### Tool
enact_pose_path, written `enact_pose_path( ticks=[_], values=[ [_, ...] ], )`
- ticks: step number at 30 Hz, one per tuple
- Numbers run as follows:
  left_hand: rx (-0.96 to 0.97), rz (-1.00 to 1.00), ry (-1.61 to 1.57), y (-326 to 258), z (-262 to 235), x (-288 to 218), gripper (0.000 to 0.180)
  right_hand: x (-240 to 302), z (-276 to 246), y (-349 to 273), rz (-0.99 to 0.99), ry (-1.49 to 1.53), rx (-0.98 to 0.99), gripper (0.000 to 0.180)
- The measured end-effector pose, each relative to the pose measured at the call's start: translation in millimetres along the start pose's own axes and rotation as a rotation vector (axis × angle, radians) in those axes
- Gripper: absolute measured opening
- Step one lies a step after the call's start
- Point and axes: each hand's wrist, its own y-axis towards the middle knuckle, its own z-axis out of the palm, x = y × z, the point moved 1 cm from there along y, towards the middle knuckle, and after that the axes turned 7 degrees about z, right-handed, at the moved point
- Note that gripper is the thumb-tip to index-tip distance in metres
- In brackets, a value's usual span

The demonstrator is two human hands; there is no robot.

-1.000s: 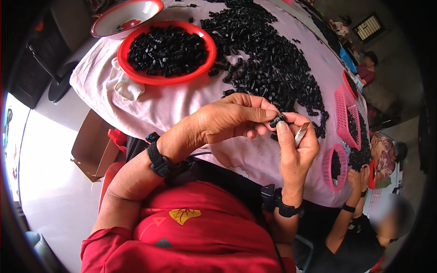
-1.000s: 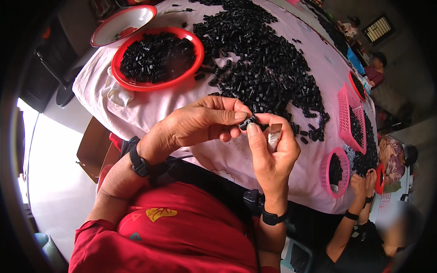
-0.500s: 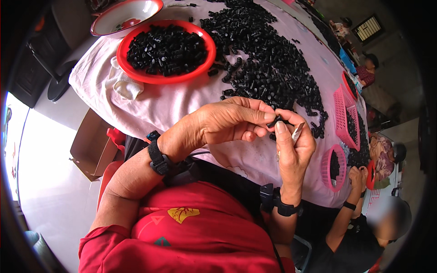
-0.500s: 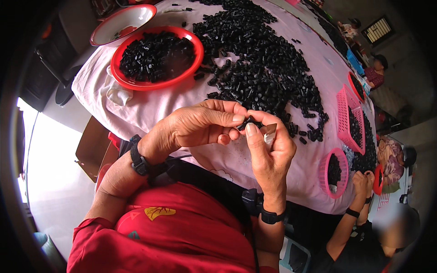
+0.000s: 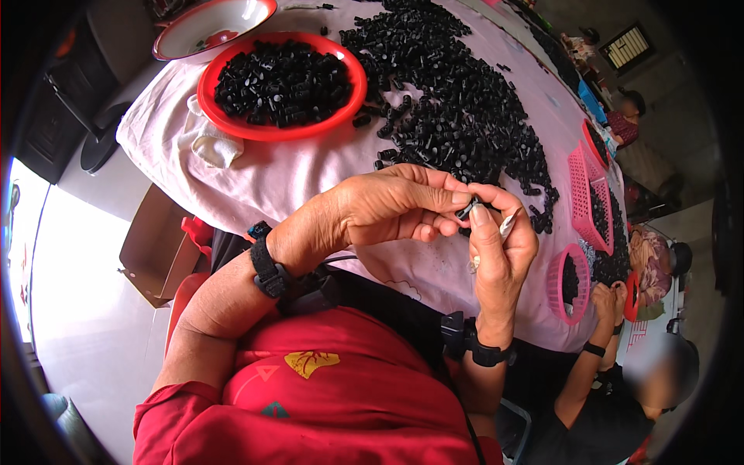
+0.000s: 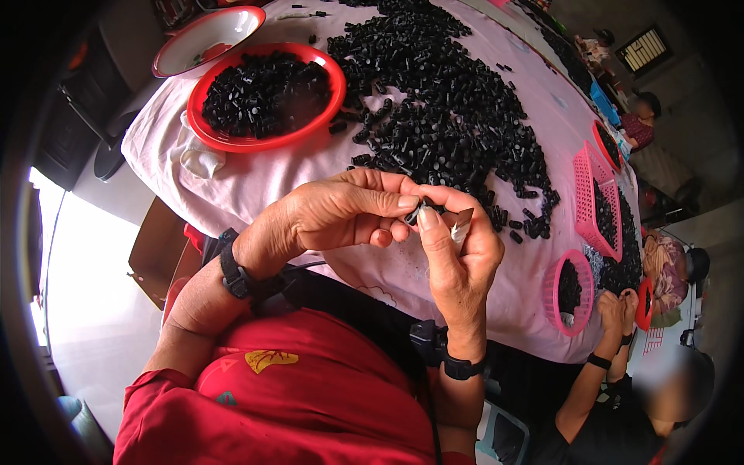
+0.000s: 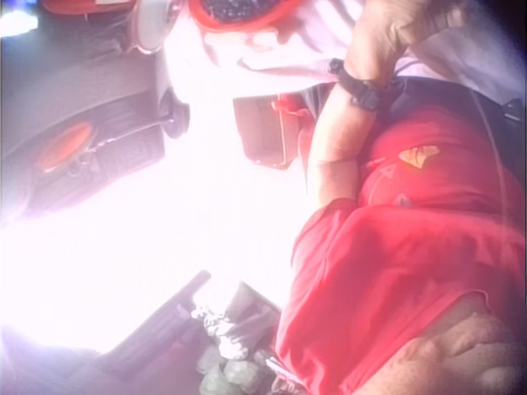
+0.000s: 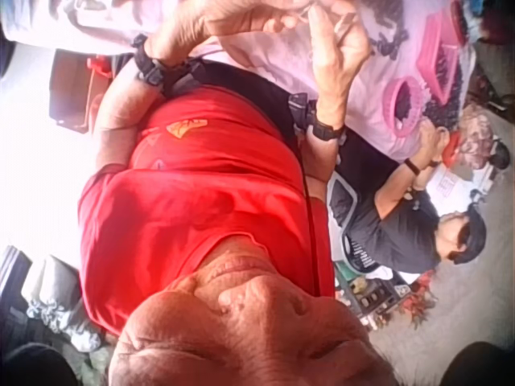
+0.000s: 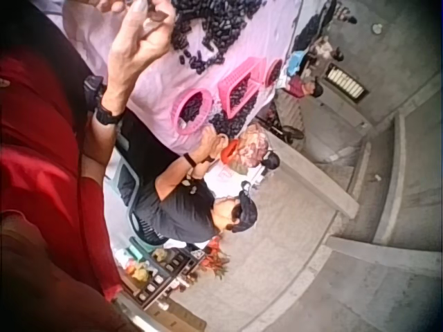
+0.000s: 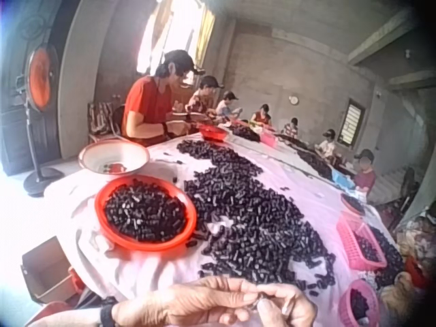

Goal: Manually assembling small black plastic components by hand at a manufacturing workstation.

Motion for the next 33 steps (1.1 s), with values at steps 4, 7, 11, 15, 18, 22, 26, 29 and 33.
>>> enact_pose_path(
  ticks=[4, 7, 11, 15, 18, 22, 26, 29, 33],
  values=[
    [0.032, -0.005, 0.024, -2, -4, -1, 0.018, 1, 2, 1, -0.015, -0.014, -0.002, 0.019],
    [0.033, -0.001, 0.005, -2, -4, -4, 0.02, -1, -2, 1, -0.159, -0.137, -0.089, 0.016],
    [0.022, 0.028, -0.034, -1, -6, -1, 0.022, 0, -3, 0, -0.141, -0.231, -0.068, 0.024],
    [0.085, 0.031, -0.047, 1, -6, 2, 0.022, 0, -5, 1, -0.172, -0.428, -0.054, 0.039],
    [0.115, 0.027, -0.079, 0, -5, 4, 0.02, -4, -7, 2, -0.18, -0.512, -0.055, 0.045],
    [0.111, 0.009, -0.086, 1, -6, 7, 0.019, -3, -4, 2, -0.2, -0.522, -0.071, 0.048],
    [0.098, -0.004, -0.076, 1, -7, 8, 0.02, -9, -7, 3, -0.211, -0.59, -0.086, 0.052],
    [0.12, -0.003, -0.093, 2, -8, 9, 0.021, -9, -6, 3, -0.236, -0.655, -0.121, 0.055],
    [0.082, -0.019, -0.098, 1, -4, 9, 0.021, -6, -5, 2, -0.253, -0.676, -0.154, 0.056]
  ],
)
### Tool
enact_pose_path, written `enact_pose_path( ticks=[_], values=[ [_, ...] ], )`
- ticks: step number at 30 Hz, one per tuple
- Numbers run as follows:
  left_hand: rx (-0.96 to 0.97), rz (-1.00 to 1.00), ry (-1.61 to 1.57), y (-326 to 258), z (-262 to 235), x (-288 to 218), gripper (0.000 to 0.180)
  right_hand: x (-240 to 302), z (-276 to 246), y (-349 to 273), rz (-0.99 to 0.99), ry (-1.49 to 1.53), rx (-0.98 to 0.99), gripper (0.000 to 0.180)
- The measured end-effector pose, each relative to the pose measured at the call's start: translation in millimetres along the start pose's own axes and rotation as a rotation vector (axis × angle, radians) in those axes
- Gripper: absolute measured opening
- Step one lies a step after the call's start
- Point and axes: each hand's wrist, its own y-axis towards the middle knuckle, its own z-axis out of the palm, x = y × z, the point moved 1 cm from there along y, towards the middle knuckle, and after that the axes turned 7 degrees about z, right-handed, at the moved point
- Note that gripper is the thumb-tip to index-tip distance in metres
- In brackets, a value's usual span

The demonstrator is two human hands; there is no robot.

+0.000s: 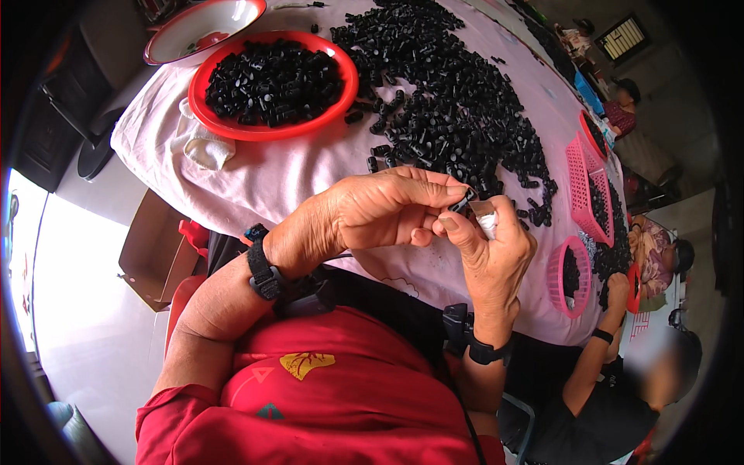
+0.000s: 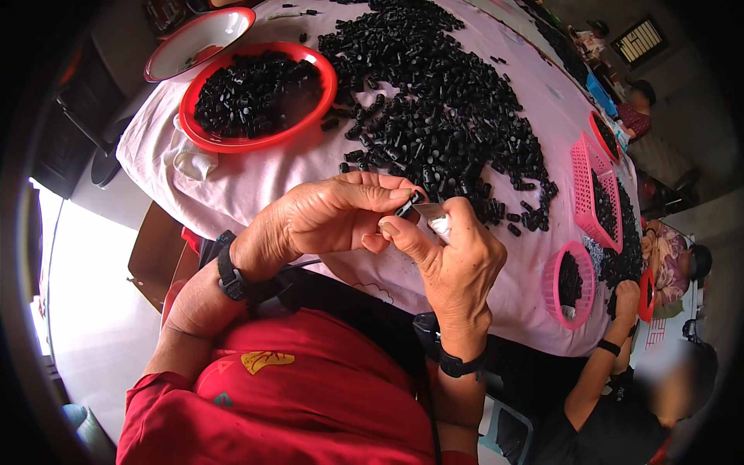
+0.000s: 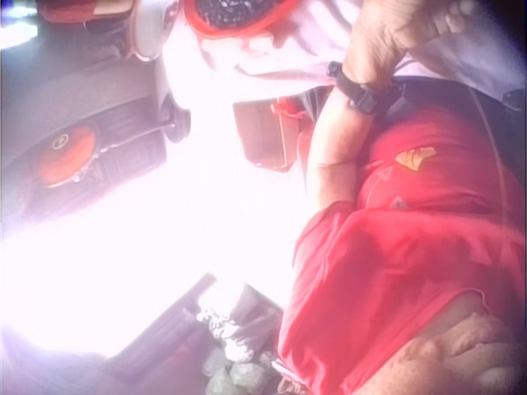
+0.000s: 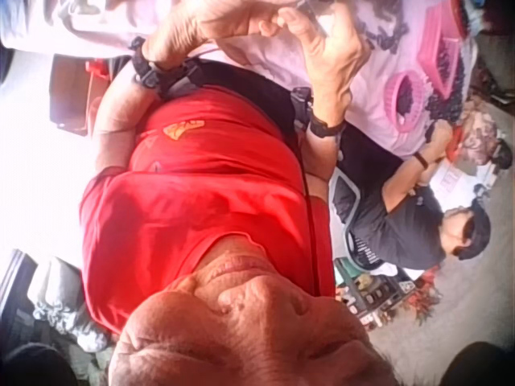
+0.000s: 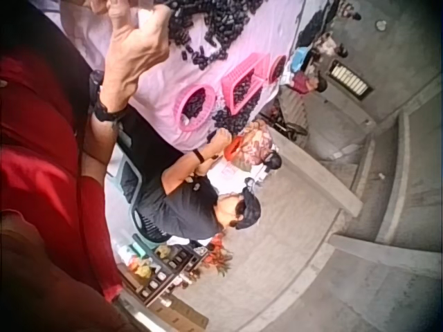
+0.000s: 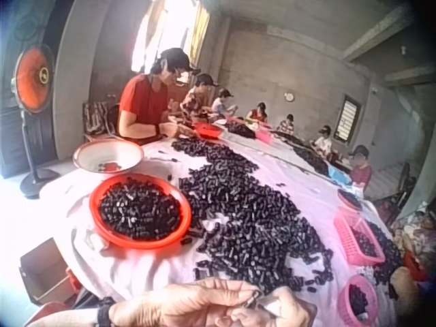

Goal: Manually assembling small black plastic components by hand at a manufacturing workstation.

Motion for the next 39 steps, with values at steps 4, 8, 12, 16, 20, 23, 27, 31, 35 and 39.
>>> enact_pose_path(
  ticks=[4, 8, 12, 16, 20, 23, 27, 31, 35, 39],
  values=[
    [0.02, 0.015, -0.002, 1, -2, 1, 0.021, 0, 0, 0, -0.007, -0.034, -0.004, 0.057],
    [0.015, 0.014, -0.008, 0, -1, 1, 0.021, -2, 1, 1, -0.019, -0.068, -0.006, 0.058],
    [-0.004, 0.022, 0.003, 0, 0, 2, 0.02, -3, 2, 1, -0.039, -0.078, -0.023, 0.057],
    [0.007, 0.026, 0.021, 1, 0, 1, 0.02, -5, 3, 1, -0.096, -0.121, -0.061, 0.057],
    [-0.027, 0.021, 0.034, -1, 5, 0, 0.019, -2, 1, 1, -0.092, -0.168, -0.055, 0.057],
    [-0.051, 0.025, 0.046, 0, 6, 0, 0.019, -1, 2, 1, -0.102, -0.169, -0.075, 0.057],
    [-0.05, 0.05, 0.068, 0, 8, 1, 0.018, -4, 3, 1, -0.102, -0.185, -0.083, 0.057],
    [-0.064, 0.073, 0.067, 2, 7, 3, 0.017, -3, 3, 1, -0.102, -0.213, -0.083, 0.057],
    [-0.091, 0.075, 0.054, 3, 9, 4, 0.017, -4, 3, 1, -0.097, -0.199, -0.085, 0.055],
    [-0.075, 0.088, 0.055, 3, 9, 5, 0.019, -3, 3, 1, -0.048, -0.123, -0.055, 0.054]
  ],
)
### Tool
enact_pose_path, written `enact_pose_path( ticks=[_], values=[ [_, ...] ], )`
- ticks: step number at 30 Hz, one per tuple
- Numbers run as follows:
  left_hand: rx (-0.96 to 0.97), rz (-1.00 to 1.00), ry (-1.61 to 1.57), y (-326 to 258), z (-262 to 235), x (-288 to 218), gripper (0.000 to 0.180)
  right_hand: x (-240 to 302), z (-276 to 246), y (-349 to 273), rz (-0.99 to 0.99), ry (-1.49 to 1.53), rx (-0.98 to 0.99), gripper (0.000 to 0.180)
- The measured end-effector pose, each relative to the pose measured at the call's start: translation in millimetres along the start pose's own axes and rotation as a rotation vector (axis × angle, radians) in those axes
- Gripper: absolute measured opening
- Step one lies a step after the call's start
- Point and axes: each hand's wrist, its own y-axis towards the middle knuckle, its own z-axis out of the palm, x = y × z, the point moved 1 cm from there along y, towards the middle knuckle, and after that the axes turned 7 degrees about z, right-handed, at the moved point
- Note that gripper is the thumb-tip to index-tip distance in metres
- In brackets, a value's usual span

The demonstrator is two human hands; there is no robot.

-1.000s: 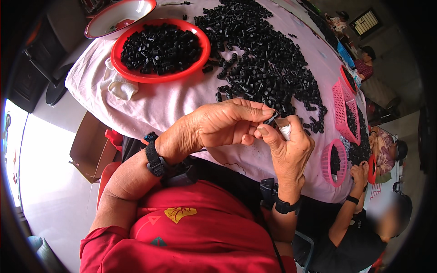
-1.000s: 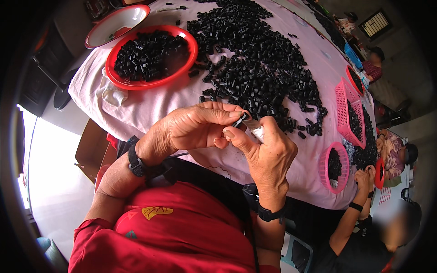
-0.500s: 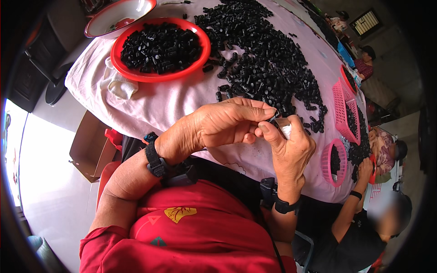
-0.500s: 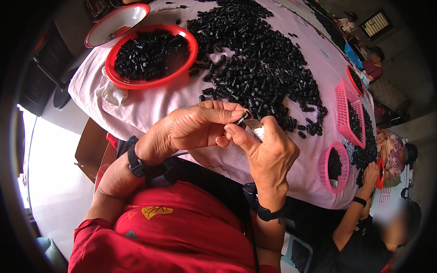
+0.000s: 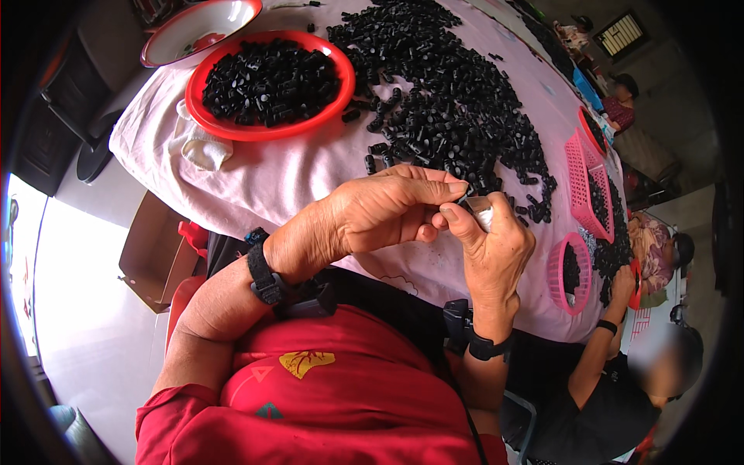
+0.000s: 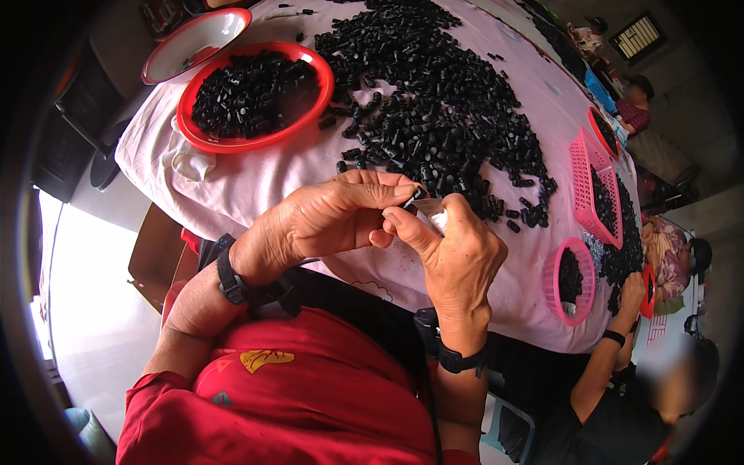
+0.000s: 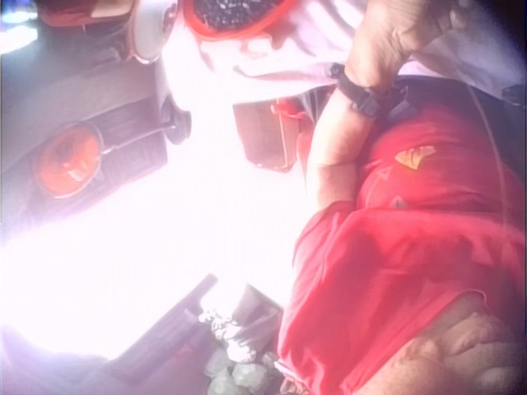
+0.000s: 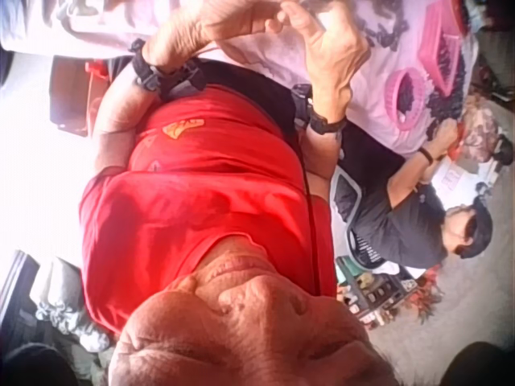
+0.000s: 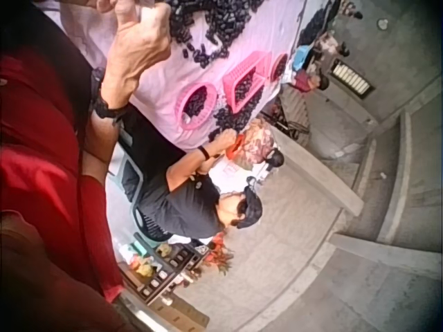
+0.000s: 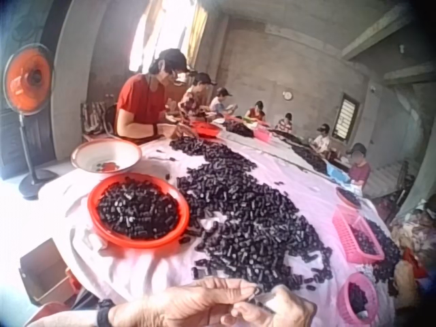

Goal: Manually assembling small black plastic components by hand at a manufacturing workstation.

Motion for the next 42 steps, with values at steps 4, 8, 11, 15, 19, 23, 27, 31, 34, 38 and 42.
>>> enact_pose_path(
  ticks=[4, 8, 11, 15, 19, 23, 27, 31, 34, 38, 42],
  values=[
    [0.007, 0.013, -0.005, -1, 1, 1, 0.019, -4, 2, -2, 0.042, 0.07, 0.044, 0.053],
    [-0.016, -0.009, 0.002, -2, 4, -3, 0.02, -1, 0, -3, -0.009, -0.014, 0.085, 0.05],
    [-0.01, -0.053, 0.006, -4, 5, -9, 0.022, 10, -9, -2, -0.045, 0.112, 0.02, 0.037],
    [0.01, -0.078, -0.003, -5, 2, -11, 0.025, 15, -16, 3, 0.095, 0.493, 0.1, 0.019],
    [0.027, -0.068, 0.066, -4, -2, -13, 0.027, 11, -7, 1, 0.081, 0.632, 0.183, 0.019],
    [-0.034, 0.05, 0.065, -4, 5, -13, 0.026, 4, -4, -1, 0.107, 0.589, 0.052, 0.011],
    [-0.028, 0.149, 0.104, -3, 3, -12, 0.024, 6, -2, -4, 0.134, 0.528, -0.016, 0.01],
    [-0.023, 0.146, 0.149, -4, 3, -10, 0.024, 12, -1, -4, 0.049, 0.482, -0.032, 0.013],
    [-0.079, 0.156, 0.257, -4, 3, -9, 0.024, 15, -5, -3, 0.003, 0.315, -0.012, 0.015],
    [-0.001, 0.184, 0.213, -2, -1, -8, 0.024, 15, -9, -1, 0.049, 0.335, 0.032, 0.025],
    [0.073, 0.143, 0.206, -4, 1, -9, 0.024, 9, -9, 1, 0.119, 0.321, 0.129, 0.038]
  ],
)
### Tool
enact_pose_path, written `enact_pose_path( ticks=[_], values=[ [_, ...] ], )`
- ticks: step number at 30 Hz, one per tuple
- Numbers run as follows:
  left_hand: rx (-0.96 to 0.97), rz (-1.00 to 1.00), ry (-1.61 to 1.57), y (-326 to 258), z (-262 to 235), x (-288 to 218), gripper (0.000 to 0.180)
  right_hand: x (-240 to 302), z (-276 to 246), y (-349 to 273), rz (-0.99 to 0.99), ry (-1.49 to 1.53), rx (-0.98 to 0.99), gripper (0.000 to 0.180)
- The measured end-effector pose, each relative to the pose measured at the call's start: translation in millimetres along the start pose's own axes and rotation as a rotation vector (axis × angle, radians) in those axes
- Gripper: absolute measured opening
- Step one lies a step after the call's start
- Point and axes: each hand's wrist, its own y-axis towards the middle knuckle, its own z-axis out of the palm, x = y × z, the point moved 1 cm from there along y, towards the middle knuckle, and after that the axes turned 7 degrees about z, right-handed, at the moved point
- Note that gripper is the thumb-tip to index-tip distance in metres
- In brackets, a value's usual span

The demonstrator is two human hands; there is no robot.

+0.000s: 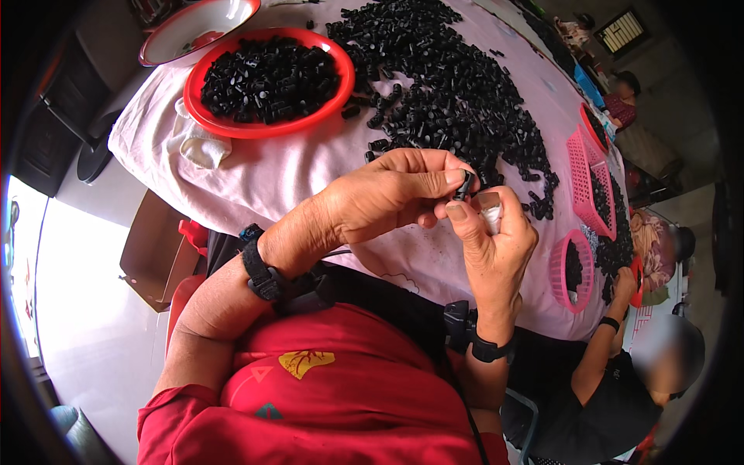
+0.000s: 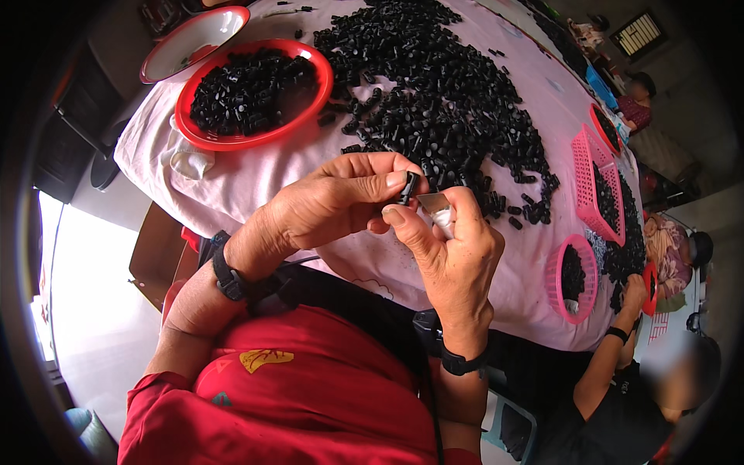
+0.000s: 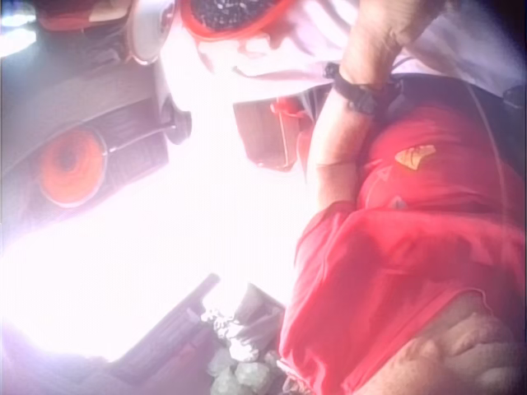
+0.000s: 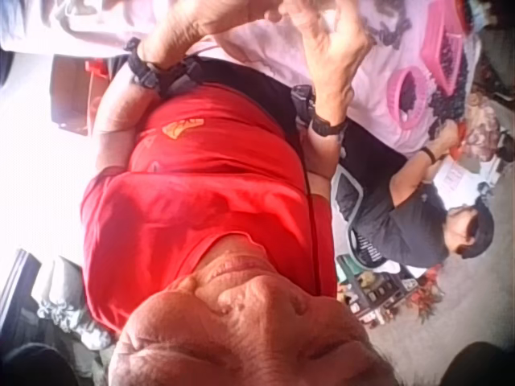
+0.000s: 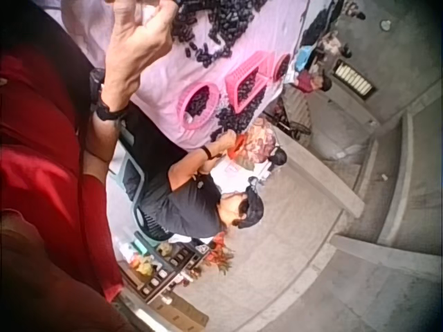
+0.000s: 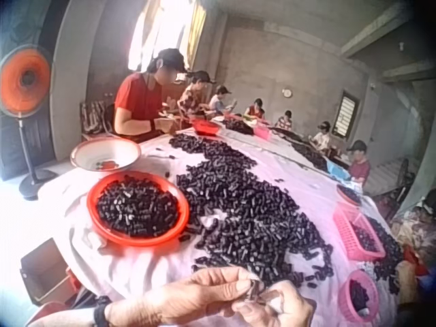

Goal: Manually assembling small black plastic components by hand at a manufacturing workstation.

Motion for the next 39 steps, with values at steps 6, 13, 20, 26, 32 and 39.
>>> enact_pose_path(
  ticks=[6, 13, 20, 26, 32, 39],
  values=[
    [0.027, -0.038, -0.044, 1, 0, 4, 0.026, -10, 5, 0, -0.034, -0.036, -0.003, 0.046],
    [0.03, -0.044, -0.026, 0, -1, 4, 0.027, -14, 4, 0, -0.041, -0.145, -0.042, 0.052],
    [0.023, -0.053, 0.014, 1, -2, 4, 0.027, -14, 4, 0, -0.063, -0.249, -0.072, 0.056],
    [0.026, -0.064, 0.044, 0, -1, 2, 0.026, -8, 3, 1, -0.106, -0.297, -0.109, 0.055],
    [0.009, -0.056, 0.06, 1, 1, 3, 0.028, -11, 3, 2, -0.13, -0.328, -0.12, 0.056],
    [-0.02, -0.064, 0.072, 1, 1, 3, 0.028, -12, 4, 2, -0.139, -0.336, -0.121, 0.056]
  ],
)
